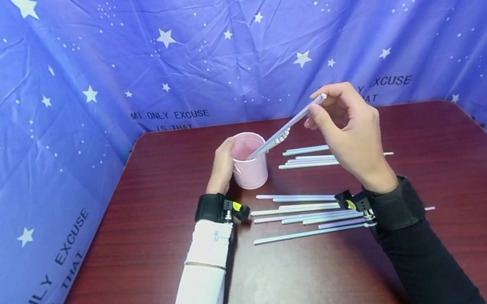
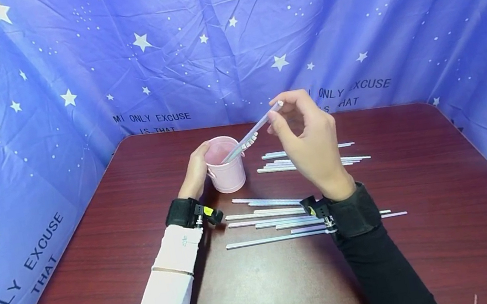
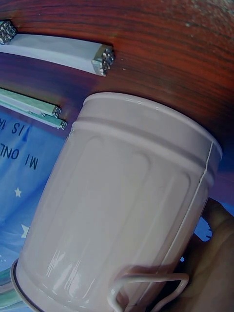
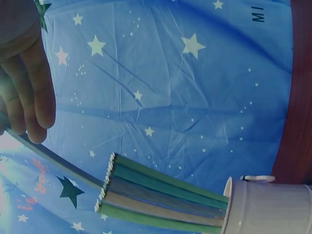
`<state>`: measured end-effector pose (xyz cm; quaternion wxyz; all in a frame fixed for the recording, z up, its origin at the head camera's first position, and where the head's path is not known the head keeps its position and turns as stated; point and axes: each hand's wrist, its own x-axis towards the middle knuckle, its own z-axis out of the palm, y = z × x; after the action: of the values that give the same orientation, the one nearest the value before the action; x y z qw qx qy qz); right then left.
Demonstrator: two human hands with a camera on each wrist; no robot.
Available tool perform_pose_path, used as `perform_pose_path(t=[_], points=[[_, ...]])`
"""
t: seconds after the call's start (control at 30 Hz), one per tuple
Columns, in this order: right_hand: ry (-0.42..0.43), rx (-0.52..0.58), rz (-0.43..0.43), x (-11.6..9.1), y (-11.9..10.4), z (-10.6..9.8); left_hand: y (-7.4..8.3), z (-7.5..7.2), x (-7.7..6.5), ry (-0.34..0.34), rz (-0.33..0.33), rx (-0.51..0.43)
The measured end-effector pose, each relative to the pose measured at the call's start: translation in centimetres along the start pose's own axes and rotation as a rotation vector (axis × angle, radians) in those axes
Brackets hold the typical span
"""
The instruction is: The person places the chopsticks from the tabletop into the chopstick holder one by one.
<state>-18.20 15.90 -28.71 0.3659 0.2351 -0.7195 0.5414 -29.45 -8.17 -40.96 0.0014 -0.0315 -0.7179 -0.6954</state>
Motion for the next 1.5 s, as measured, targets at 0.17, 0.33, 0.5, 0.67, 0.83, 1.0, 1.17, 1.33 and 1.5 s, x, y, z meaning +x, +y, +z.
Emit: perform_pose_path(t=[0.17,0.33,0.5,0.67,0.83,1.0,1.17,1.33,1.5], points=[[-0.045,-0.039,-0.014,-0.2,0.0,0.3,0.1,0.0,0.0,-0.001,-0.002,-0.001],[-0.048,-0.061,0.024,-0.4,0.5,0.6,0.2,-0.1,-0.1,0.001,-0.009,-0.002],[-0.121,-0.223,0.125,-0.6,1.4,0.6,0.0,-0.1,0.0,-0.004,-0.005,0.001],[-0.27,-0.374,0.264,-0.8,2.5,0.6,-0.1,-0.1,0.0,-0.001,-0.011,0.003],[-0.509,-0.473,0.347,-1.1,3.7,0.7,-0.1,0.0,0.1,0.003,-0.029,0.006],[-0.803,-0.504,0.386,-1.9,5.1,1.3,-0.2,0.0,0.1,0.002,-0.018,0.009],[-1.066,-0.514,0.368,-3.1,6.7,2.6,-0.1,-0.1,0.0,0.004,-0.004,0.005],[-1.265,-0.575,0.334,-4.3,7.6,3.8,0.0,0.0,-0.1,0.01,-0.015,0.001],[-1.266,-0.603,0.331,-5.1,8.3,4.4,0.0,0.0,-0.1,0.009,0.003,0.005]])
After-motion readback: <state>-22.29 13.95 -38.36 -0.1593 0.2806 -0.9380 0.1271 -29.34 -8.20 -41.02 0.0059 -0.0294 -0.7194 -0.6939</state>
